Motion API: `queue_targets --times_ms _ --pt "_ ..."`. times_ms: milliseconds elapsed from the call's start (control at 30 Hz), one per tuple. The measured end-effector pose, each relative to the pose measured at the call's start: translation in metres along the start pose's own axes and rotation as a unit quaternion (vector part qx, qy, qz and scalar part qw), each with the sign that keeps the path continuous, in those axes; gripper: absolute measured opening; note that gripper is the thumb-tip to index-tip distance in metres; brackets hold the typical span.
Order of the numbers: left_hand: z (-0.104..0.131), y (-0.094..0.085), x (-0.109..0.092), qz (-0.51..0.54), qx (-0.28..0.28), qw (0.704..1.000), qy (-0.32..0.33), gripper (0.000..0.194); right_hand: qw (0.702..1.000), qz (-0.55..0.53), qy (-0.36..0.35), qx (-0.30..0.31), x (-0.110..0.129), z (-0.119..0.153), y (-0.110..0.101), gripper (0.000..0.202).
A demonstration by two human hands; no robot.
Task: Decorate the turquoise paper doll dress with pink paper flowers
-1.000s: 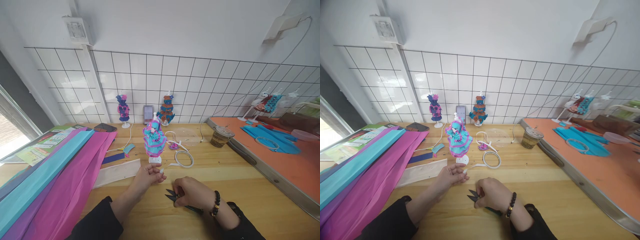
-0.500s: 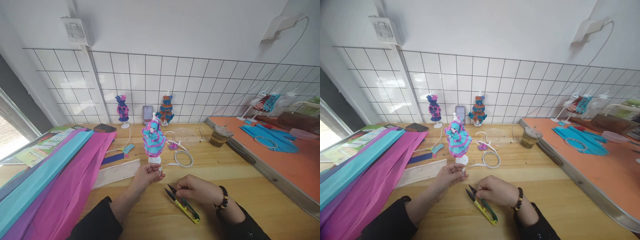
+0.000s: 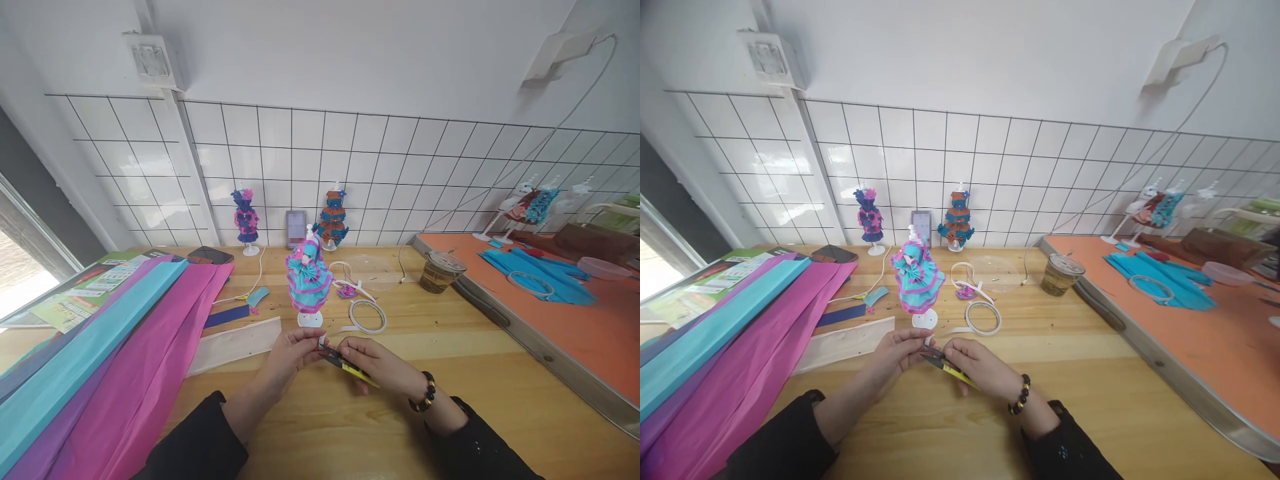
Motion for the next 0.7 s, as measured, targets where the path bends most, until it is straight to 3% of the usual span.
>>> queue_targets --times_ms 333,700 --pt "-0.0031 -0.0029 0.0013 -0.04 0.002 0.999 0.036 0.039 1.0 -0.004 -0.003 0.012 -0.0036 -0.0028 0.0007 0.035" --pt "0.0014 -0.0023 -0.0012 0.013 0.03 0.999 0.026 0.028 0.999 -0.026 -0.031 0.032 0.0015 0.0001 -0.0073 0.031"
Point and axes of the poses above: each hand's wrist, its own z-axis away from the middle knuckle, its own y-axis out of the palm, x = y × z, the point moved 2 cm from there along -z, towards the middle knuckle, and after that the axes turned 6 degrees about -x, right-handed, at the moved point
